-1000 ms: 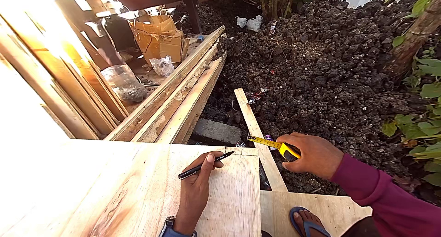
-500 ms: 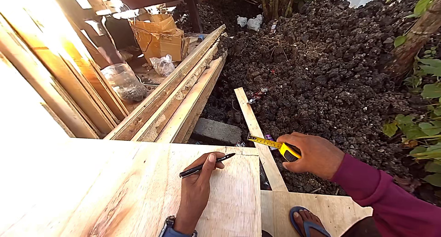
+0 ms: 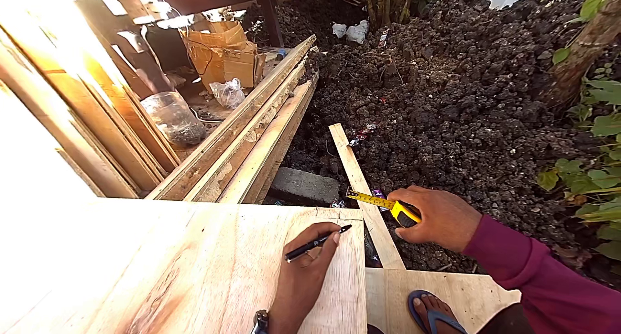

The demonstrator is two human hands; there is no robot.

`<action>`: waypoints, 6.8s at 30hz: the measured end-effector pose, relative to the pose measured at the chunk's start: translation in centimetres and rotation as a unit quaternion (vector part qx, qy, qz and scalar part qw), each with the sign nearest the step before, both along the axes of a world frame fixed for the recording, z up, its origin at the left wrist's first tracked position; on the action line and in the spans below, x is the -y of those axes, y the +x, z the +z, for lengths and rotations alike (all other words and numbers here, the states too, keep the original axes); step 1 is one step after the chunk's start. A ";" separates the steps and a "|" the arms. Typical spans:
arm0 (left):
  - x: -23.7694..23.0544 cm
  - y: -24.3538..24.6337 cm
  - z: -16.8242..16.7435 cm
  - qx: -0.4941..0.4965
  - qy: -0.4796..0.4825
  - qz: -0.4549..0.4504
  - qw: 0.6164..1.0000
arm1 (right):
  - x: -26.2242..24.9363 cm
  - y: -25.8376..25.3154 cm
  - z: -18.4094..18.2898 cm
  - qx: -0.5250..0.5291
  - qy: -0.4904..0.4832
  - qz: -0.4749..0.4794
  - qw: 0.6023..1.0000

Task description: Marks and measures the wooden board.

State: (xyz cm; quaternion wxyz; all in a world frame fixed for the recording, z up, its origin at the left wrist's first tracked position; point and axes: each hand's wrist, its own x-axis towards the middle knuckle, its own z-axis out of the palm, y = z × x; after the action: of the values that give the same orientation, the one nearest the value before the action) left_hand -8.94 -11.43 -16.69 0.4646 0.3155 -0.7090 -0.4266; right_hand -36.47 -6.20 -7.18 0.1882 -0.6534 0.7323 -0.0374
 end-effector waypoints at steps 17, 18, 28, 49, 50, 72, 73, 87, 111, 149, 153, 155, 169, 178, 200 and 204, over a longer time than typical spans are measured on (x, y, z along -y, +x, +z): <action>-1.0 -1.2 -0.5 0.099 -0.052 -0.052 0.992 | 0.0 0.3 0.2 0.001 0.004 0.008 1.000; -1.0 -1.2 -0.5 0.100 -0.054 -0.049 0.992 | -0.1 0.2 0.2 0.001 0.003 0.007 1.000; -0.9 -1.2 -0.5 0.097 -0.062 -0.052 0.992 | -0.1 0.1 0.4 0.002 0.017 0.008 1.000; -0.8 -1.3 -0.7 0.114 -0.077 -0.041 0.990 | -0.2 0.5 1.1 -0.020 0.062 0.019 0.998; -0.8 -1.3 -0.6 0.116 -0.077 -0.040 0.989 | -0.3 0.6 1.2 -0.019 0.061 0.017 0.998; -0.9 -1.3 -0.5 0.109 -0.090 -0.040 0.989 | -0.3 0.5 1.2 -0.017 0.060 0.008 0.998; -0.9 -1.3 -0.5 0.108 -0.090 -0.041 0.989 | -0.3 0.5 1.2 -0.017 0.060 0.007 0.998; -1.3 -0.5 0.2 0.100 -0.084 -0.055 0.990 | -0.1 -0.1 0.7 -0.021 0.061 0.014 0.998; -1.9 0.3 1.0 0.087 -0.081 -0.064 0.991 | 0.1 -0.5 0.7 -0.014 0.055 0.013 0.998; -0.8 1.1 0.8 0.063 -0.037 -0.104 0.992 | -0.3 -0.3 0.9 -0.005 0.052 0.021 0.998; -0.7 1.2 0.7 0.042 -0.012 -0.117 0.992 | -0.2 -0.4 0.6 -0.011 0.056 0.021 0.998; -0.6 1.2 0.6 0.035 -0.004 -0.121 0.992 | -0.2 -0.4 0.6 -0.012 0.058 0.022 0.998; -0.5 1.3 0.4 0.032 0.006 -0.124 0.992 | -0.4 -0.1 0.9 -0.009 0.049 0.017 0.999; -0.5 1.3 0.5 0.027 0.011 -0.127 0.992 | -0.1 -0.4 0.6 -0.008 0.057 0.015 0.998; -0.5 1.3 0.4 0.024 0.018 -0.126 0.992 | -0.3 0.0 0.9 -0.008 0.064 0.014 0.998; -0.5 1.3 0.4 0.023 0.015 -0.129 0.991 | -0.1 -0.2 0.7 -0.011 0.071 0.012 0.997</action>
State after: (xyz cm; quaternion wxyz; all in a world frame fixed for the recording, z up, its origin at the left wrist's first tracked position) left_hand -7.62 -10.96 -16.33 0.3840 0.2378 -0.7481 -0.4862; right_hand -36.67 -6.13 -6.53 0.2267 -0.6477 0.7270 0.0242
